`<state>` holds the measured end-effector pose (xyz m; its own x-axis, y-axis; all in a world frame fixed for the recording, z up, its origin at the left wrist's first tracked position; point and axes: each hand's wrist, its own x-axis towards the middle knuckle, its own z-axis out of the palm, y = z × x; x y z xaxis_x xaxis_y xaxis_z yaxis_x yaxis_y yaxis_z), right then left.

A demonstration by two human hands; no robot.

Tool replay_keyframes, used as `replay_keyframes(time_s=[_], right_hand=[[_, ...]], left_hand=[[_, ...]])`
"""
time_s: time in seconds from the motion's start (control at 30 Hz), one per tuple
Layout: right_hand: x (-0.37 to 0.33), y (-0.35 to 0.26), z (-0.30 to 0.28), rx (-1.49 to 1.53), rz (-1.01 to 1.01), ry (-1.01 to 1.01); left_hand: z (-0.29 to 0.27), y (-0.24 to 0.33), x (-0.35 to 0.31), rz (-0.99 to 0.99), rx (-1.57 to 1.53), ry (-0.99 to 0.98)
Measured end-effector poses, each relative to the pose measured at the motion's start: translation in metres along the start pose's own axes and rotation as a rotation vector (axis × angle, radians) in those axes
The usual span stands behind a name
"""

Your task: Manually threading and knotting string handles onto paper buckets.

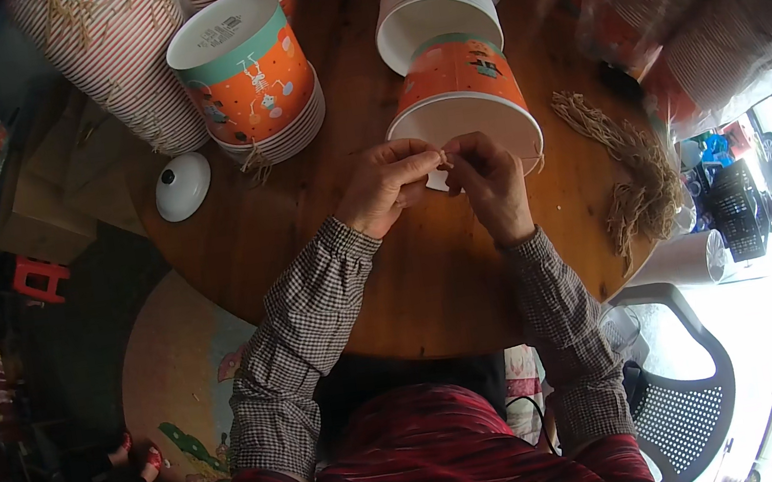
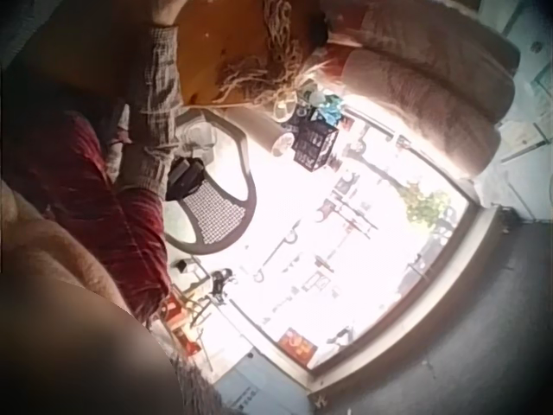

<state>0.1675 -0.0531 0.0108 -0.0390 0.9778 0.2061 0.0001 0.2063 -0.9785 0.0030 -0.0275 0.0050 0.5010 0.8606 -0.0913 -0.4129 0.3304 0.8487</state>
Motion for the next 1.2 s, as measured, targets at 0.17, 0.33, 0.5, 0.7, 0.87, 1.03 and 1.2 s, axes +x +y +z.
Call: replay_keyframes(time_s=[0.17, 0.33, 0.5, 0.7, 0.87, 1.03, 1.2], right_hand=[[-0.001, 0.006, 0.003, 0.055, -0.08, 0.02], [-0.004, 0.007, 0.008, 0.028, -0.1, 0.033], [-0.007, -0.003, 0.01, -0.218, -0.18, 0.084], [-0.005, 0.0, 0.003, -0.273, -0.197, 0.09], [-0.001, -0.001, 0.0, 0.01, -0.029, 0.093], [0.001, -0.012, -0.006, 0.199, 0.08, 0.069], [0.0, -0.002, -0.005, 0.156, -0.008, -0.04]], left_hand=[[0.005, -0.002, -0.002, 0.044, -0.064, 0.037], [0.002, -0.008, 0.003, 0.048, -0.09, 0.075], [0.005, -0.007, 0.0, 0.016, -0.097, 0.102], [0.008, -0.006, -0.001, 0.083, -0.025, 0.109], [0.013, -0.003, -0.002, 0.108, 0.145, 0.154], [0.006, -0.003, -0.003, 0.12, 0.054, 0.111], [0.012, -0.002, -0.004, 0.127, 0.008, 0.14]])
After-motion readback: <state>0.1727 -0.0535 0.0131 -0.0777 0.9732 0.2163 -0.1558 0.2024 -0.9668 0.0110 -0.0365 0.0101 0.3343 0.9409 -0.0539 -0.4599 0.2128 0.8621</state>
